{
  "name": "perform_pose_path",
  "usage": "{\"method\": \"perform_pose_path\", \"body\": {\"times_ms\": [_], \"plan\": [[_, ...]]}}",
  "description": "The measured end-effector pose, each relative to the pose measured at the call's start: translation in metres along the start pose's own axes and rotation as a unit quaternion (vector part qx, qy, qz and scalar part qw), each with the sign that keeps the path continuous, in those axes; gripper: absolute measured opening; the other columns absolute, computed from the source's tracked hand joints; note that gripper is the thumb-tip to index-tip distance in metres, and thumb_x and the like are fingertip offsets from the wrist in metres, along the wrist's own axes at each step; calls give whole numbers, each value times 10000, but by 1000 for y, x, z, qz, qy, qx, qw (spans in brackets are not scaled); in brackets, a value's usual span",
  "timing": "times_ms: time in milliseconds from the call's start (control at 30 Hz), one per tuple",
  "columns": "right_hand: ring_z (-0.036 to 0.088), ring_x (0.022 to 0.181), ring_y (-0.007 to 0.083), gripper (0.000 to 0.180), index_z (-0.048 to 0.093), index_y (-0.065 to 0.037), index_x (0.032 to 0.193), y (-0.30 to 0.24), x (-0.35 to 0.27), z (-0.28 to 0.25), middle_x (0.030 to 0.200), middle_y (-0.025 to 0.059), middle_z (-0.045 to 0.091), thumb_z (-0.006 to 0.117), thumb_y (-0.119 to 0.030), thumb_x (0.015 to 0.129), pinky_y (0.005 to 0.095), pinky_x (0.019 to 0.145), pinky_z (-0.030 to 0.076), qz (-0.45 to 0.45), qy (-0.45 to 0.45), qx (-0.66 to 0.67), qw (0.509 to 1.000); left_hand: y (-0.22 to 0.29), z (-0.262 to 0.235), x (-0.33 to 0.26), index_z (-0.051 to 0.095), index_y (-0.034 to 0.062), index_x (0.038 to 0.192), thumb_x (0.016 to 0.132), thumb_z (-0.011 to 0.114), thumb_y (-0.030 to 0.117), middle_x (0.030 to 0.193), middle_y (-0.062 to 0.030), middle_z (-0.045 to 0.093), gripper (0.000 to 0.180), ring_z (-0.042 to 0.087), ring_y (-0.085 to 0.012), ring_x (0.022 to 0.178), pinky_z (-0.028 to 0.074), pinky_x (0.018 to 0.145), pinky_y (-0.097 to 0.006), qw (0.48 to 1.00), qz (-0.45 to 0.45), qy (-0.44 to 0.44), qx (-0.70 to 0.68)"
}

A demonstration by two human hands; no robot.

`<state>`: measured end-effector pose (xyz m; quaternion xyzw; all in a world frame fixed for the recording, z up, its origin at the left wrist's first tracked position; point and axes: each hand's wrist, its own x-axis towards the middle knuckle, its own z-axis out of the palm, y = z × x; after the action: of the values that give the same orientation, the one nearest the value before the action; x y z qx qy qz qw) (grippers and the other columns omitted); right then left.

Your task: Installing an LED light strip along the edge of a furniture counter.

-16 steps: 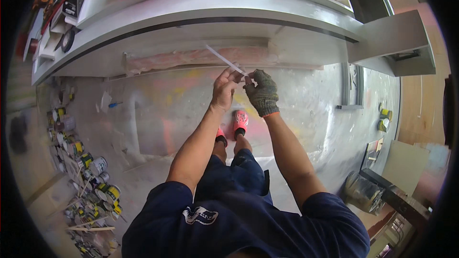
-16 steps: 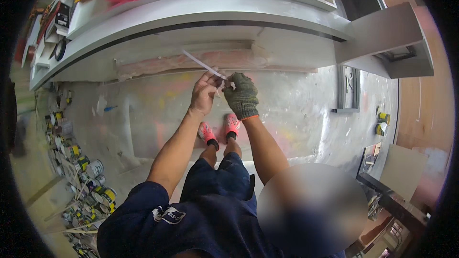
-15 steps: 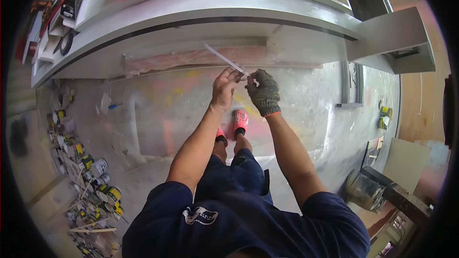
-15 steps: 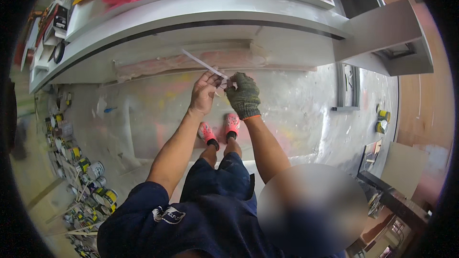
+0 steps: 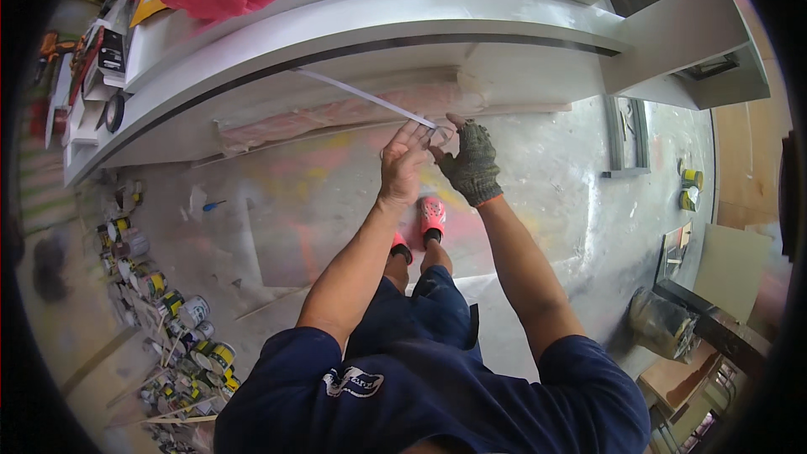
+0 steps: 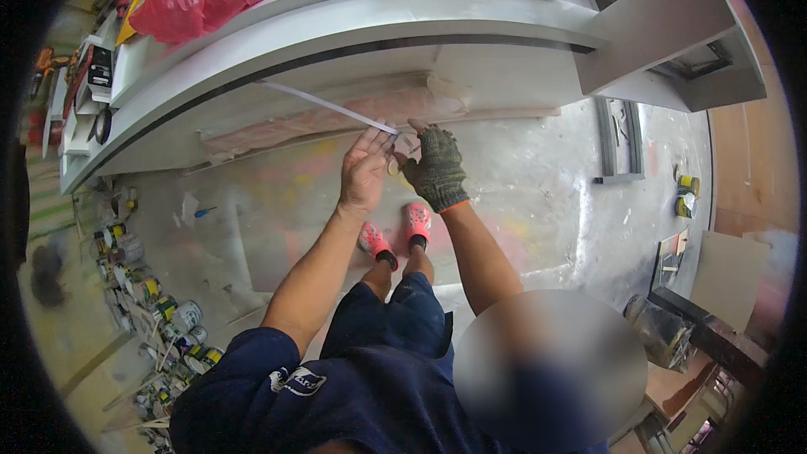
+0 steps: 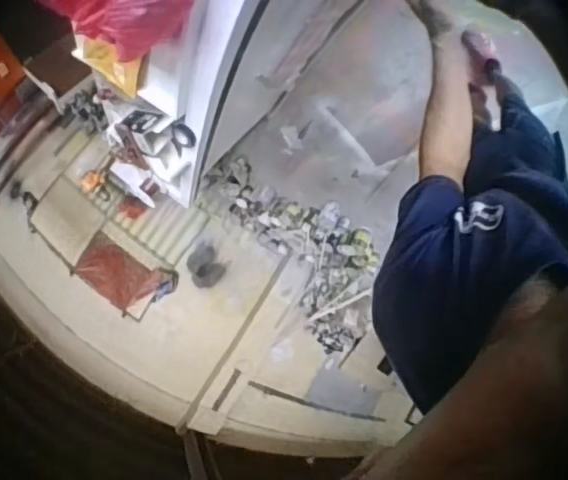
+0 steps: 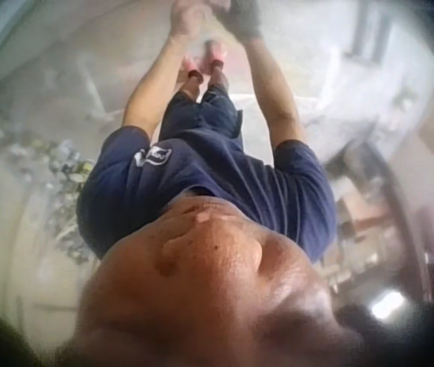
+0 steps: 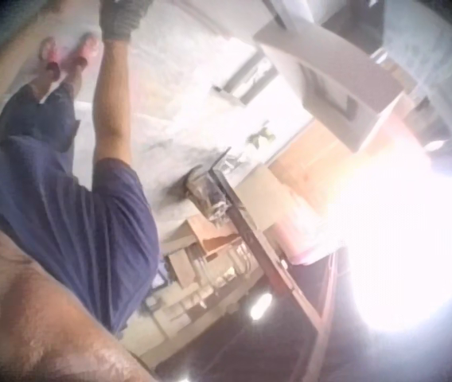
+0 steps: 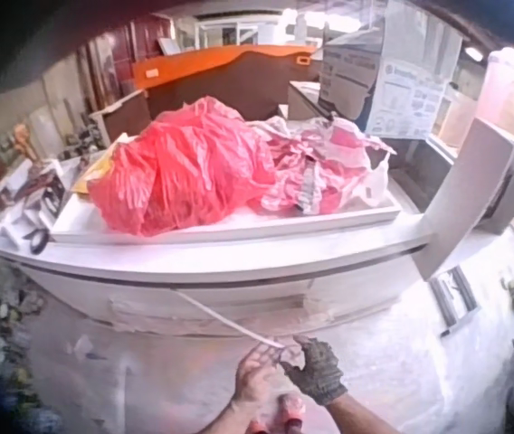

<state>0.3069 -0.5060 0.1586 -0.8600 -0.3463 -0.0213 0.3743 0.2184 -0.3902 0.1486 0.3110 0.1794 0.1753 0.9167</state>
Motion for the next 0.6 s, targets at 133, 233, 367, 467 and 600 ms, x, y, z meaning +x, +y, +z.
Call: {"method": "perform_pose_path", "body": {"times_ms": [133,233,367,467,600], "plan": [[641,898,304,336,626,-93,1056,10,17,23,968,103,670,750,-76,744,386,784,508,-14,56,43,997,2,3,12,335,-46,1429,759,460,-41,1387,-177,462,681,446,-273,1292,328,1115,-397,1000,25,-14,3],[644,830,297,181,641,-90,949,13,30,22,893,98,672,691,-46,781,398,723,506,-35,66,81,994,6,5,22,348,-45,1419,758,464,-19,1380,-170,467,672,443,-258,1287,324,1112,-394,999,29,-21,10],[639,840,318,148,640,-91,922,29,46,15,908,106,672,655,-31,788,401,741,504,-73,73,111,989,12,24,34,378,-38,1397,750,484,31,1357,-158,486,659,450,-244,1271,316,1102,-384,999,26,-25,6],[652,849,305,176,627,-73,922,35,61,10,891,117,662,660,8,770,371,809,510,-112,88,66,988,18,33,40,392,-31,1385,742,496,50,1348,-151,494,656,463,-247,1254,306,1103,-386,1000,19,-15,-1],[595,761,349,160,639,-73,916,42,82,8,812,131,616,636,-32,761,427,690,484,-145,118,63,980,26,36,53,409,-23,1375,745,486,39,1350,-158,496,638,453,-276,1276,312,1107,-400,998,44,-24,-32]]}}
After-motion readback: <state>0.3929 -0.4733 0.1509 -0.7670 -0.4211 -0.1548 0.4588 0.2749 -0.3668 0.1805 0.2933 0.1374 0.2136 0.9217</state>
